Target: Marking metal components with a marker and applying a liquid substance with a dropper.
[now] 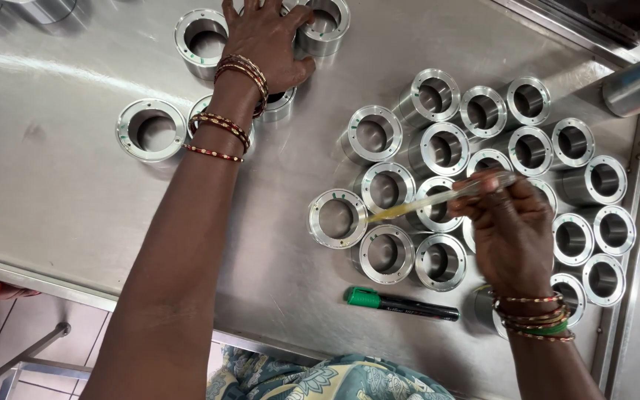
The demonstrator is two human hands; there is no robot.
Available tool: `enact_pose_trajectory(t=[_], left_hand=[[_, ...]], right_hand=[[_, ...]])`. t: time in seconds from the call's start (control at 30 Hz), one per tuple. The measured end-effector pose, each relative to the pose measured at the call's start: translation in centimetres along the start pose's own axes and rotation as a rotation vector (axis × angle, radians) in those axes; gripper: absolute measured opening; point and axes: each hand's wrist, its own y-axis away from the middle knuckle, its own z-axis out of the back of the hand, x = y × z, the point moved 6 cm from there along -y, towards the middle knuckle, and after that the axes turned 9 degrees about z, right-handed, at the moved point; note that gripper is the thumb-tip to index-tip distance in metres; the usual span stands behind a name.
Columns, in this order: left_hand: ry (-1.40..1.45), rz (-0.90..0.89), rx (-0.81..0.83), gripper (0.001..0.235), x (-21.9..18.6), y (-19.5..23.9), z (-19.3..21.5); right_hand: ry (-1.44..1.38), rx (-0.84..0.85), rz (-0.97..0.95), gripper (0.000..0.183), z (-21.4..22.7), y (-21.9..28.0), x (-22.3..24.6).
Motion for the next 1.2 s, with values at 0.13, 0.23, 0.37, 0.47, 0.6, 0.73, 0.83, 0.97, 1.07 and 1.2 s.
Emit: enact_pose_trajectory(t=[0.13, 0.23, 0.37, 0.47, 0.6, 0.73, 0.83, 0.97, 1.07, 1.2], left_hand=[[-0.021, -0.030, -0.037, 0.060, 0.0, -0.2, -0.3], [-0.021, -0.003, -0.009, 0.062, 0.1, -0.3, -0.4], [-0.023, 0.018, 0.010, 0.063, 0.0, -0.3, -0.3], [-0.028, 0.038, 0.041, 0.063, 0.1, -0.4, -0.4], [-0.012, 0.031, 0.035, 0.065, 0.3, -0.6, -0.6], [-0.012, 0.037, 0.061, 0.065, 0.2, -0.5, -0.8], [-0.014, 0.043, 0.063, 0.064, 0.3, -0.5, -0.6], [-0.015, 0.047, 0.079, 0.065, 0.4, -0.5, -0.8], [-0.020, 0.045, 0.087, 0.065, 0.5, -0.6, -0.9], [-0.023, 0.040, 0.078, 0.065, 0.5, -0.5, -1.1]], right_hand=[[0.034, -0.059, 0.087, 0.019, 0.9, -1.0, 0.7], [0.058, -0.088, 0.081, 0.021, 0.7, -1.4, 0.7], [0.054, -0.071, 0.066, 0.021, 0.1, -1.6, 0.4], [0.028, -0.080, 0.077, 0.022, 1.0, -1.8, 0.4], [0.048, -0.119, 0.143, 0.019, 2.1, -2.3, 0.7], [0.053, -0.132, 0.125, 0.019, 1.5, -2.5, 0.6], [0.025, -0.106, 0.107, 0.018, 1.5, -2.6, 0.2], [0.020, -0.112, 0.144, 0.017, 3.2, -2.1, 1.0], [0.025, -0.143, 0.140, 0.016, 4.6, -1.3, 2.1], [0.051, -0.178, 0.108, 0.016, 6.2, -0.1, 2.5]])
